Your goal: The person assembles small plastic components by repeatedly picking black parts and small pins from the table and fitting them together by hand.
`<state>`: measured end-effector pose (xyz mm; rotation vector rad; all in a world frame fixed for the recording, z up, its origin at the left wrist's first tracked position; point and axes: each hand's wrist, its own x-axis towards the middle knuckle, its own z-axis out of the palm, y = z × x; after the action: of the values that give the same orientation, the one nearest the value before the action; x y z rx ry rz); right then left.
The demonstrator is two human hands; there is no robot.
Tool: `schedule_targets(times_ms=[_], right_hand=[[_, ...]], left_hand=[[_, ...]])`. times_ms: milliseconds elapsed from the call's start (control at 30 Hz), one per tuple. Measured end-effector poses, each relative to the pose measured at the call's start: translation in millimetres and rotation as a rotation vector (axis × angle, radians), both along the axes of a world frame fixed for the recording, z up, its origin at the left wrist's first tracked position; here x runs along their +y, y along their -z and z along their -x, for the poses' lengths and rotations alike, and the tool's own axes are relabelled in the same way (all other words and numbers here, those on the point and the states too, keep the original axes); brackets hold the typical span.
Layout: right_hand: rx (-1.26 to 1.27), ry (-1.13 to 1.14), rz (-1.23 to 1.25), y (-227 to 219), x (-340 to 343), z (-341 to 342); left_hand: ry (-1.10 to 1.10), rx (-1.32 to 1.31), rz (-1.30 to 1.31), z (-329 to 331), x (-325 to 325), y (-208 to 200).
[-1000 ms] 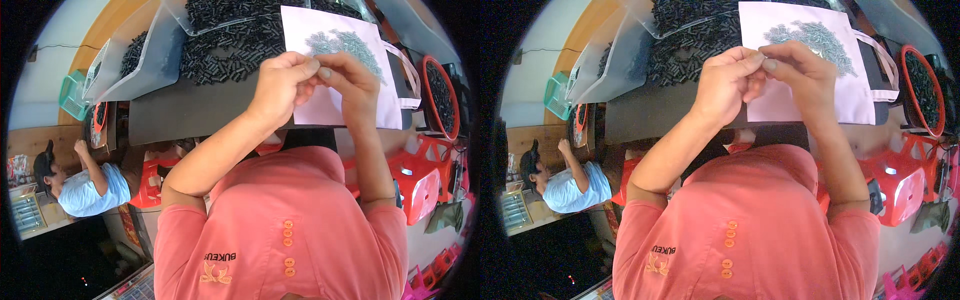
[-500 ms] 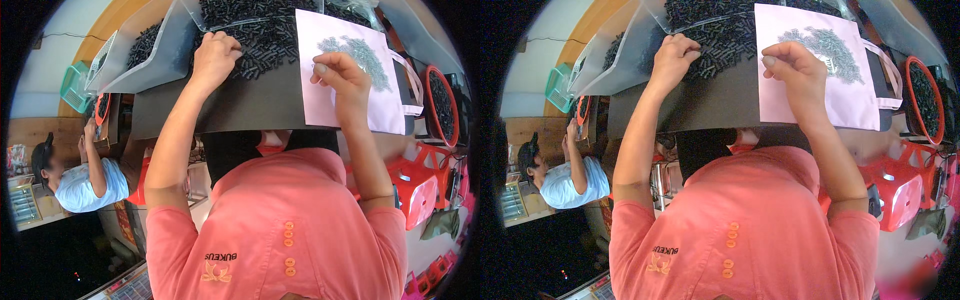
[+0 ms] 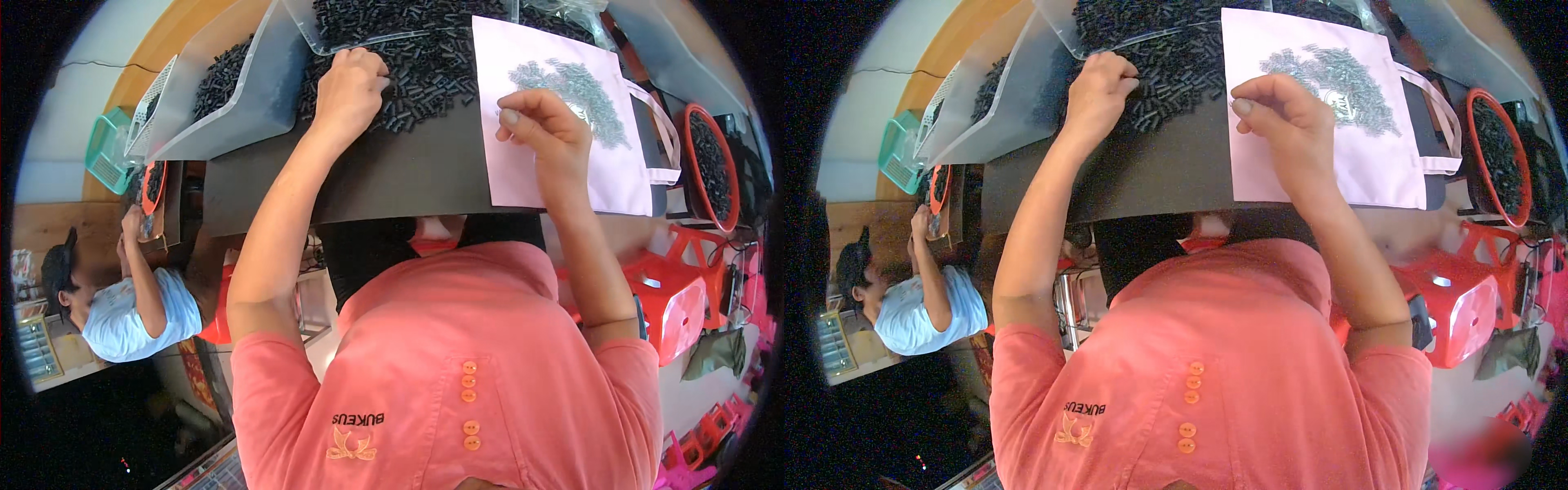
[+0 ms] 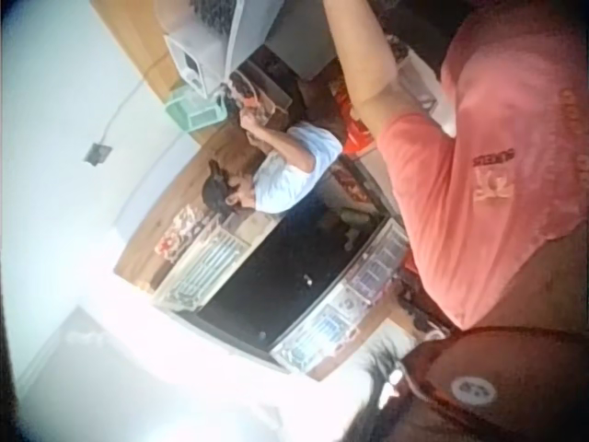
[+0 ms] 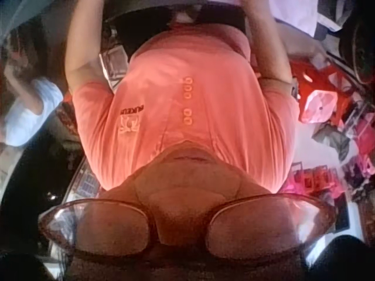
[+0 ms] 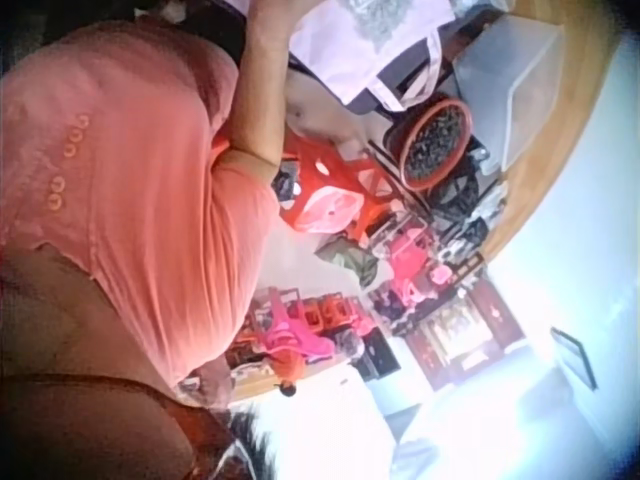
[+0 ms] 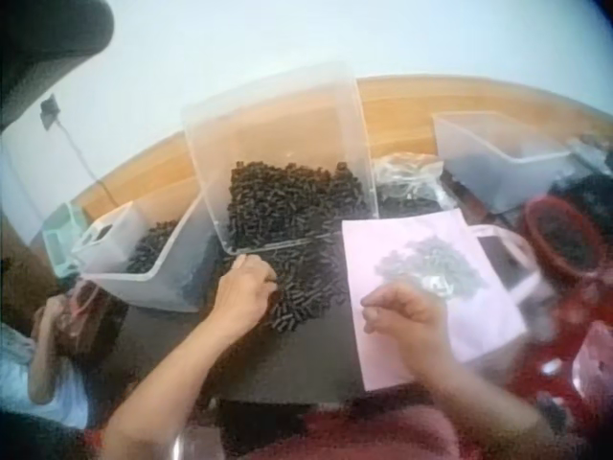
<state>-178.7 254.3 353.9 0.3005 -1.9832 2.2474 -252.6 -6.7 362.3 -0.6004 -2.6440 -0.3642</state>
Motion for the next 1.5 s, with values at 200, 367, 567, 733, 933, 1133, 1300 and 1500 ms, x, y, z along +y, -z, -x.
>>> schedule_targets(times_ms=[200, 367, 567, 733, 933, 1133, 1300, 1500], right_hand=[[0.063, -0.013, -0.054, -11.3, -7.5, -0.6], [0.272, -0.051, -0.231, -19.2, -25.4, 3.2], [0.38, -0.046, -0.384, -17.7, -35.5, 1.2], [0.438, -0.058, -0.559, -23.2, -33.1, -6.4], [0.606, -0.059, -0.692, -12.8, -36.1, -30.6], [0.58, -0.224, -0.683, -22.5, -39.5, -5.6], [0.759, -0.177, -0.89, -28.2, -57.0, 62.1], [0.912, -0.288, -1.127, -19.7, -103.4, 91.9]], left_hand=[[0.046, -0.421, -0.844, -48.8, 27.9, -15.1], [0.135, -0.647, -1.111, -76.3, 45.5, -12.1], [0.195, -0.745, -1.344, -91.8, 52.9, -8.4], [0.177, -0.764, -1.436, -101.2, 58.4, -1.5], [0.141, -0.825, -1.585, -112.3, 54.5, -0.4], [0.09, -0.751, -1.536, -127.5, 37.5, 13.2], [0.171, -0.742, -1.555, -130.2, 33.4, 19.7], [0.216, -0.725, -1.463, -136.5, 30.5, 23.1]])
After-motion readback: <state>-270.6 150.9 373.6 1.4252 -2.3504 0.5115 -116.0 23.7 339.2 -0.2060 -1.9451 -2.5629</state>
